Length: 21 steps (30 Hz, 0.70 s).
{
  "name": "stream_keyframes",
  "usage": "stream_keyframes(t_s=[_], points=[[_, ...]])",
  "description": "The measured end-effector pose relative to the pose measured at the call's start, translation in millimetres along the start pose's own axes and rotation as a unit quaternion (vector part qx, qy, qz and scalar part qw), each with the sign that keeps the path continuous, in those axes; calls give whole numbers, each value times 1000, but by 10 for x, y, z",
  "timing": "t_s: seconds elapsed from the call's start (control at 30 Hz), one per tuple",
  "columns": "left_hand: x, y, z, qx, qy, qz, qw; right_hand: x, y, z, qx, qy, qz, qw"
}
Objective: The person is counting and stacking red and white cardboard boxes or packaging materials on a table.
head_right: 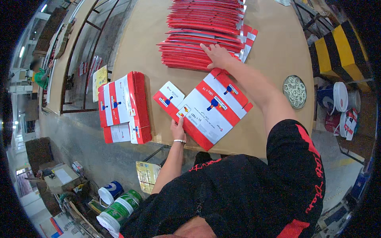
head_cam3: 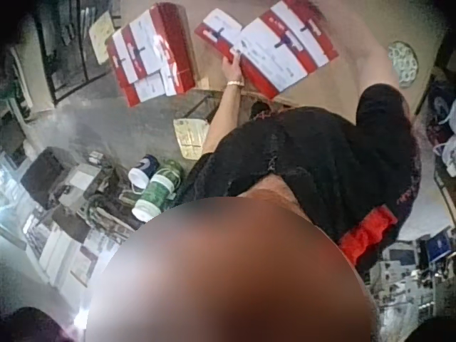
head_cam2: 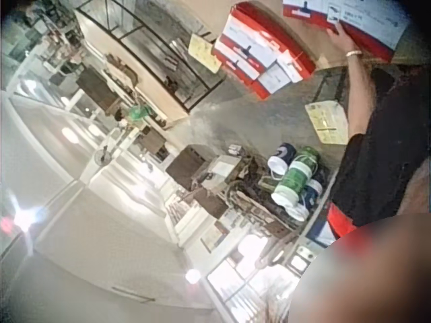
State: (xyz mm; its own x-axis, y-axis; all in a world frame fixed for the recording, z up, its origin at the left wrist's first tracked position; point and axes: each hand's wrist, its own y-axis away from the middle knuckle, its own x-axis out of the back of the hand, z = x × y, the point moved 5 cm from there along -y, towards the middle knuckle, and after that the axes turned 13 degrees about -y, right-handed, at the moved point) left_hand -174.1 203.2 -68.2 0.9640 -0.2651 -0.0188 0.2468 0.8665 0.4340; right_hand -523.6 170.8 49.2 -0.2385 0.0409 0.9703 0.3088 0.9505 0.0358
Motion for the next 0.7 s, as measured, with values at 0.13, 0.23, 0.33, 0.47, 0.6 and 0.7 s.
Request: stream_keyframes(t_s=[0.13, 0.23, 0.33, 0.47, 0.6, 0.7], points=[[21, -46, 39, 17, 36, -65, 997, 26, -82, 25, 54, 5, -82, 995], [32, -52, 20, 11, 36, -68, 997, 77, -59, -16, 92, 54, 48, 993], [-39, -60, -10, 12, 43, -70, 997, 53, -117, 76, 62, 71, 18, 995], [-11, -156, -134, 9, 23, -46, 999, 456, -229, -1, 66, 77, -22, 995], [-41, -123, -129, 17, 28, 12, 999, 1058, 386, -680, 67, 24, 22, 997], [-87, -102, -116, 35, 79, -16, 996, 856, 980, -1233, 17, -54, -18, 998]])
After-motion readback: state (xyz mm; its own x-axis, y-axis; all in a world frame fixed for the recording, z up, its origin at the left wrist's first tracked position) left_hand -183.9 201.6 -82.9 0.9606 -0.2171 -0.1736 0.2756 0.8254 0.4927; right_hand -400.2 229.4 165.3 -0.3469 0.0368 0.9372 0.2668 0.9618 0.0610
